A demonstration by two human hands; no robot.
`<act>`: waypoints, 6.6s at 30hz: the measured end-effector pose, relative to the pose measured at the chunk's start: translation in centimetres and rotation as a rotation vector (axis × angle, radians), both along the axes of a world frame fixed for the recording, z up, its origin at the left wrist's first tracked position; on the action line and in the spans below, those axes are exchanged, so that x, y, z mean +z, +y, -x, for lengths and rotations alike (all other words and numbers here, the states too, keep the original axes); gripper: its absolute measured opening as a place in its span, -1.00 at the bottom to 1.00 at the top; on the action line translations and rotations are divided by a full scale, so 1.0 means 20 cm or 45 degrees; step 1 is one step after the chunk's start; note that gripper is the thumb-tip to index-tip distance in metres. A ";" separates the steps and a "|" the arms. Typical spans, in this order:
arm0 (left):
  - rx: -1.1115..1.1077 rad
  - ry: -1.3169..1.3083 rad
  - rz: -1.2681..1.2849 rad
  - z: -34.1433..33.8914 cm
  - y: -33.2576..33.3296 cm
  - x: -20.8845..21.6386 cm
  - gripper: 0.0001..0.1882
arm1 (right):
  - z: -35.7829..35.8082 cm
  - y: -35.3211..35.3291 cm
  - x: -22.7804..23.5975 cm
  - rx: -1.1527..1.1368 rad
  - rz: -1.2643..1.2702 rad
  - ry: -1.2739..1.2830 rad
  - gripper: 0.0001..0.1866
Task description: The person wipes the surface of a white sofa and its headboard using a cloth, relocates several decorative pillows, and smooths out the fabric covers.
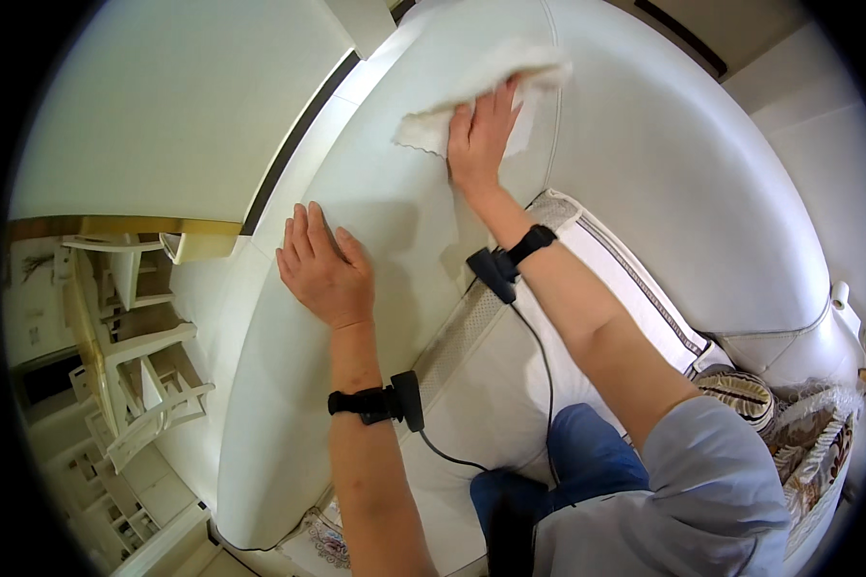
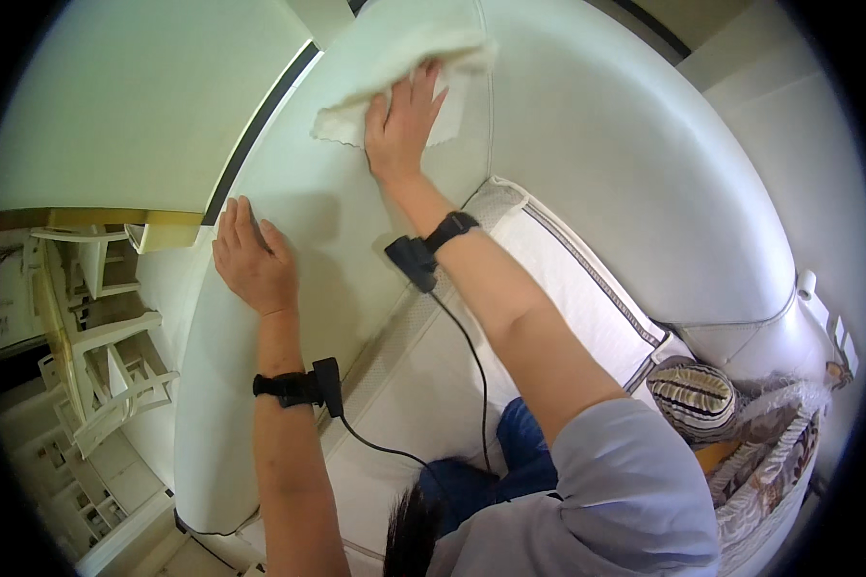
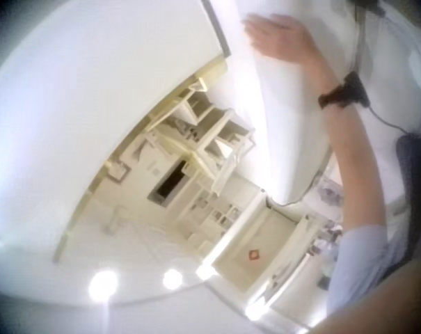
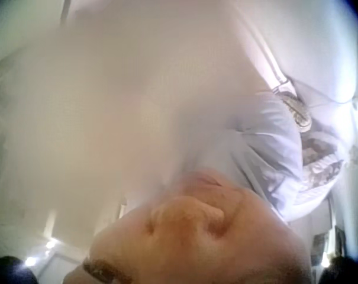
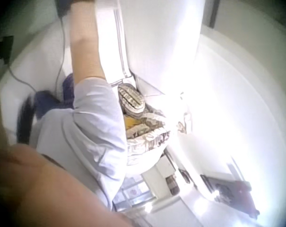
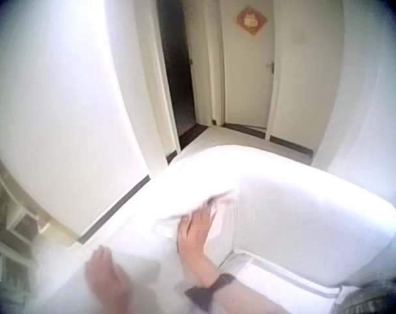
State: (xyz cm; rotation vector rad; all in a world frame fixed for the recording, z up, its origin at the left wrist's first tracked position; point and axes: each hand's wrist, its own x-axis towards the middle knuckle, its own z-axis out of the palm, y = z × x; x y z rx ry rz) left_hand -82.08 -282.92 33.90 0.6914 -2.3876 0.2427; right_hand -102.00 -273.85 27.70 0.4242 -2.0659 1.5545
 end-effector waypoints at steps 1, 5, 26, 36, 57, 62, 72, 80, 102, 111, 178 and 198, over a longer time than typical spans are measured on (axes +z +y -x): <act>0.004 -0.002 -0.004 0.01 0.01 0.00 -0.63 | 0.04 0.02 0.05 -0.032 -0.233 0.128 -0.61; 0.025 -0.014 -0.006 -0.02 0.00 0.01 -0.62 | -0.08 0.02 0.19 0.619 -0.633 0.539 -0.62; 0.028 -0.049 -0.087 -0.02 0.01 0.02 -0.59 | 0.44 0.14 0.10 0.348 -0.766 0.463 -0.59; 0.021 -0.043 -0.050 -0.01 0.02 0.03 -0.60 | 0.09 0.11 0.11 0.489 -0.685 0.421 -0.57; -0.089 0.128 0.129 0.00 -0.01 -0.05 -0.66 | -0.90 0.06 -0.90 -0.113 0.683 -1.529 -0.37; -0.118 0.053 -0.019 -0.06 -0.05 -0.05 -0.61 | -1.36 0.01 -0.75 0.576 -0.375 -0.996 -0.20; 0.162 -0.135 -0.032 -1.12 -0.32 0.05 -0.58 | -1.32 0.01 -0.18 0.675 -0.385 -0.065 -0.22; 0.366 0.024 -0.061 -1.39 -0.40 0.03 -0.69 | -1.21 -0.14 0.00 0.406 -0.393 0.239 -0.32; 0.320 0.134 -0.100 -1.41 -0.40 0.06 -0.71 | -1.50 -0.33 0.49 1.207 -1.028 0.398 -0.45; 0.293 0.142 -0.089 -1.40 -0.40 0.04 -0.71 | -1.45 -0.31 0.17 0.526 -0.734 0.373 -0.46; 0.482 0.135 -0.249 -2.28 -0.61 0.02 -0.60 | -2.37 -0.52 0.33 1.083 -0.959 0.719 -0.53; 0.469 0.142 -0.122 -2.27 -0.60 0.04 -0.64 | -2.40 -0.51 0.25 0.812 -0.878 0.642 -0.49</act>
